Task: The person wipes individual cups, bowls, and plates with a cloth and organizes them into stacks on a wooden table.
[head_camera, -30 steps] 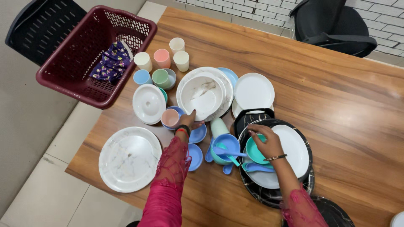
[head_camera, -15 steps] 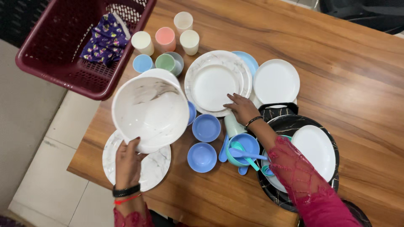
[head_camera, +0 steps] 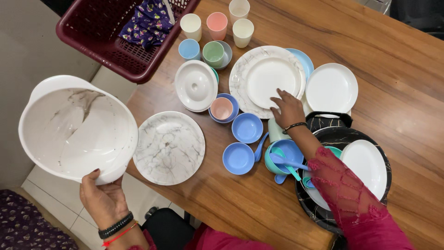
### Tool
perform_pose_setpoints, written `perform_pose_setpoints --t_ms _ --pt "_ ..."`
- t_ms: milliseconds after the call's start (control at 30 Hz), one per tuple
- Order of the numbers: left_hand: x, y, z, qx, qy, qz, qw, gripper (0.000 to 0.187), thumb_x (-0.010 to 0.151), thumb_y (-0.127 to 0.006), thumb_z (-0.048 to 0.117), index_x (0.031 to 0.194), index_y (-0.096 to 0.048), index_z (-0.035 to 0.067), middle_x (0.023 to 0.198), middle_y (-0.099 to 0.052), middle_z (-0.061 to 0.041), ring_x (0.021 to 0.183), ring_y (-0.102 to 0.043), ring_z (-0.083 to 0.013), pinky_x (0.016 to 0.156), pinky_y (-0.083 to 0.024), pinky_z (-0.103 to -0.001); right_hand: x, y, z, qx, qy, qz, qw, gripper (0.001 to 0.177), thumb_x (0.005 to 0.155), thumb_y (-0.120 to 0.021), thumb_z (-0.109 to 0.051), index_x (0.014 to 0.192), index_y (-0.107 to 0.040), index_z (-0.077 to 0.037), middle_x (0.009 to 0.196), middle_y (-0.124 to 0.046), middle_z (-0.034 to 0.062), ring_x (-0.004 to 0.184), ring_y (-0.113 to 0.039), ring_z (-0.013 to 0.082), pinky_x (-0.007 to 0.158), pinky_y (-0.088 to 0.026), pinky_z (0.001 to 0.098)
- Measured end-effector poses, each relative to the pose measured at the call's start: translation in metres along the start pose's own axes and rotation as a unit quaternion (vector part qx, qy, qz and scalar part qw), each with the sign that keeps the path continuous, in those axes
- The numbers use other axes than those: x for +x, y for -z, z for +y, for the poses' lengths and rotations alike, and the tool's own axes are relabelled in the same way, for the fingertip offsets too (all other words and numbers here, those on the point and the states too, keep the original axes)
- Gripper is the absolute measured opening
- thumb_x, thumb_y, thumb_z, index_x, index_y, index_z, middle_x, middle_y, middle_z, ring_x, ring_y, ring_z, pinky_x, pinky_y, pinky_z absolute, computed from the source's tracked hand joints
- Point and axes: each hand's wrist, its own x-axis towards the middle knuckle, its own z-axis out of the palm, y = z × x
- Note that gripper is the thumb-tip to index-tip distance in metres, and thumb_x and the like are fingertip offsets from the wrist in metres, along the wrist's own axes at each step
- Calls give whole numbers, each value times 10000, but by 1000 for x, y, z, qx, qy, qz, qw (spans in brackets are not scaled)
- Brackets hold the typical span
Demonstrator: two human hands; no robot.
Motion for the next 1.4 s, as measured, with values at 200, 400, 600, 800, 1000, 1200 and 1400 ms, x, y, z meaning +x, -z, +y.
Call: perform_pose_setpoints --t_ms 200,400,600,800,1000,1200,1400 --pt "-11 6 -20 -15 67 13 998 522 929 -551 133 1379 -434 -103 1374 -546 -236 1238 -646 -331 985 -597 -468 64 -53 -80 325 -153 -46 932 285 926 -720 -259 1159 -754 -99 1106 -770 119 1049 -741 230 918 -563 358" --pt "-41 23 -61 66 180 59 980 583 900 -531 165 1430 -410 -46 1320 -533 -270 1202 -627 -364 923 -577 -518 132 -127 -129 336 -252 -107 901 466 802 -793 -327 1183 -696 -77 1060 -768 121 983 -746 241 868 -571 365" --pt "-54 39 -103 -17 320 23 947 632 917 -562 262 1452 -432 -49 1377 -586 -235 1271 -593 -336 1010 -505 -445 154 -129 -151 254 -320 -117 905 334 805 -783 -340 1047 -792 -110 1033 -765 132 941 -723 284 856 -553 396" --pt "-60 27 -114 -62 330 -26 942 690 916 -594 310 1481 -393 -33 1435 -560 -199 1326 -561 -303 1042 -508 -459 136 -45 -156 460 -160 75 870 215 958 -725 -171 1064 -751 14 935 -778 125 837 -710 166 789 -556 301" --pt "-81 -32 -104 -61 350 -175 918 803 936 -497 582 1542 -358 74 1524 -496 -112 1370 -524 -240 1086 -491 -426 22 157 -163 314 119 157 929 345 936 -712 54 1277 -704 4 1212 -750 175 1101 -745 237 948 -588 321" --pt "-132 -90 -104 -74 396 -310 861 896 932 -260 743 1544 -395 103 1485 -560 -112 1318 -589 -244 1014 -549 -435 -97 244 -147 155 287 143 934 381 810 -660 89 1183 -694 20 1204 -715 183 1165 -709 331 995 -577 423" --pt "-193 -123 -117 -49 421 -380 822 854 955 -262 729 1508 -446 104 1371 -644 -122 1177 -672 -233 843 -620 -399 -201 264 -107 99 244 113 958 344 835 -659 -31 1173 -709 13 1228 -710 172 1201 -678 333 1013 -551 458"
